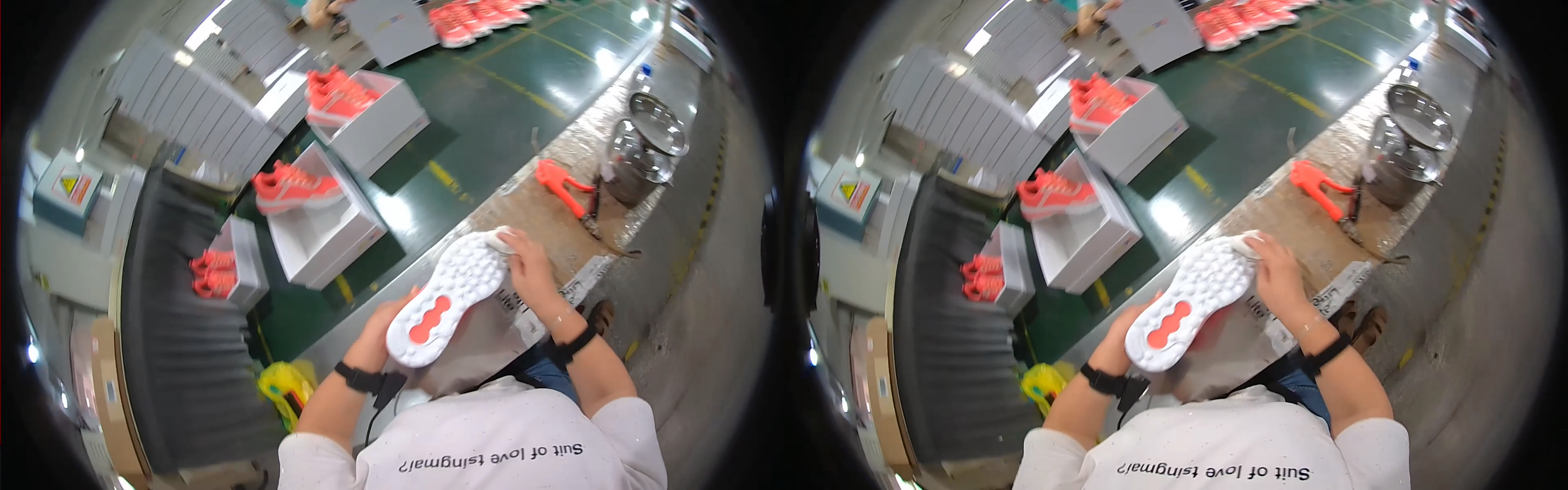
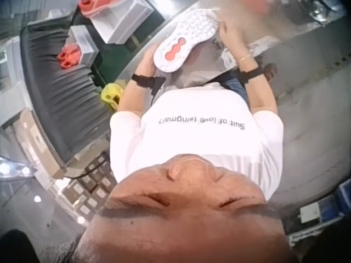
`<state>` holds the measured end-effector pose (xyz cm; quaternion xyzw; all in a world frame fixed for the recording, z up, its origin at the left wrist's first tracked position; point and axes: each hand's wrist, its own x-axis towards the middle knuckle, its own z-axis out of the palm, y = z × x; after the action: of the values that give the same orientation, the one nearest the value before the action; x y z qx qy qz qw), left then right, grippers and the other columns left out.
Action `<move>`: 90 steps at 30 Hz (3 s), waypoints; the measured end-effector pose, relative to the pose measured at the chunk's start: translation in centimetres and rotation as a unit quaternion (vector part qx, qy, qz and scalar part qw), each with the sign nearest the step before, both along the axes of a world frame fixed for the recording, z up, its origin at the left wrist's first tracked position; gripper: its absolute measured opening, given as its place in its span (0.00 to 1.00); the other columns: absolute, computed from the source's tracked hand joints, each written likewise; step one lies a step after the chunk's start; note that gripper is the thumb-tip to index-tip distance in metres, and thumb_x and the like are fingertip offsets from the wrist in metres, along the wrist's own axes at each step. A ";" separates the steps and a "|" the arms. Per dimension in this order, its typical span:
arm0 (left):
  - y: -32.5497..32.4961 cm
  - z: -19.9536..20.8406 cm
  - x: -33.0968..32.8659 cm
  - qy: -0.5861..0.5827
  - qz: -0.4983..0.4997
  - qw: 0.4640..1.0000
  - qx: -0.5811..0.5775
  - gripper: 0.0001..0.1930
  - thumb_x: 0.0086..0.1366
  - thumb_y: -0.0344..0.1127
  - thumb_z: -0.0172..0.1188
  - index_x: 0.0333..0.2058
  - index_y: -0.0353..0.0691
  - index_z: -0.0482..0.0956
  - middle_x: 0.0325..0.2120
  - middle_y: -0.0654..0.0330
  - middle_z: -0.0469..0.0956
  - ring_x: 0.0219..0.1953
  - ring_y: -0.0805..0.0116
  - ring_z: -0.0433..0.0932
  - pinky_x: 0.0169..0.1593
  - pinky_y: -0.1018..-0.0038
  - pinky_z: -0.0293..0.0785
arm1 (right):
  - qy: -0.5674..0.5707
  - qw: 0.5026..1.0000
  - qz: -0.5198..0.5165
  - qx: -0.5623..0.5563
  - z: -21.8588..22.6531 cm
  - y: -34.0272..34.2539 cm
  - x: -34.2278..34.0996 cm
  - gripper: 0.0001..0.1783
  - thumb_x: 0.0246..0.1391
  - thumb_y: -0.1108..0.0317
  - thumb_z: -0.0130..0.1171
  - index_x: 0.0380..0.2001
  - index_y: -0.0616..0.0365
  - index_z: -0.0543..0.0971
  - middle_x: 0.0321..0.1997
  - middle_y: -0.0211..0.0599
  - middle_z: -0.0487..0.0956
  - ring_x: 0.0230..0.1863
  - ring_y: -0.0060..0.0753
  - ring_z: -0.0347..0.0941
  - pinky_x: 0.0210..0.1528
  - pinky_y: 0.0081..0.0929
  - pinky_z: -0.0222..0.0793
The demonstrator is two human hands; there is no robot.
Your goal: Cleaning and inspecting shoe soles before boxing them on a factory assembly line.
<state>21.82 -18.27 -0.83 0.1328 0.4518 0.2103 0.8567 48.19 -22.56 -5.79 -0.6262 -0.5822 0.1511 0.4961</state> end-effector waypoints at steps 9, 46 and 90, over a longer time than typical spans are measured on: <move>1.1 -2.3 2.8 -0.062 -0.012 0.998 0.027 0.21 0.63 0.46 0.55 0.43 0.31 0.74 0.37 0.50 0.78 0.36 0.60 0.80 0.41 0.64 0.79 | -0.118 0.975 0.167 0.084 6.7 -0.3 -3.8 0.26 0.40 0.82 0.49 0.45 0.52 0.76 0.52 0.47 0.72 0.47 0.51 0.68 0.52 0.41 0.64; 14.0 8.8 -22.0 0.613 -0.174 0.222 0.738 0.27 0.42 0.38 0.69 0.41 0.38 0.70 0.35 0.49 0.76 0.46 0.49 0.70 0.47 0.61 0.67 | -0.109 0.979 0.169 0.025 4.1 -2.1 -4.1 0.24 0.41 0.83 0.47 0.45 0.58 0.76 0.53 0.49 0.71 0.52 0.50 0.66 0.56 0.37 0.59; 3.0 3.6 1.6 0.425 -0.174 0.339 0.821 0.27 0.52 0.40 0.63 0.52 0.42 0.70 0.19 0.58 0.72 0.23 0.57 0.74 0.28 0.64 0.67 | -0.246 0.947 -0.201 -0.059 11.9 2.8 26.9 0.19 0.44 0.77 0.57 0.42 0.52 0.79 0.49 0.44 0.75 0.53 0.46 0.69 0.57 0.33 0.63</move>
<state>23.40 -15.29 2.76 0.9164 0.3218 0.2367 0.0263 75.05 -19.78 6.08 -0.7758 -0.5386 -0.0762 0.3199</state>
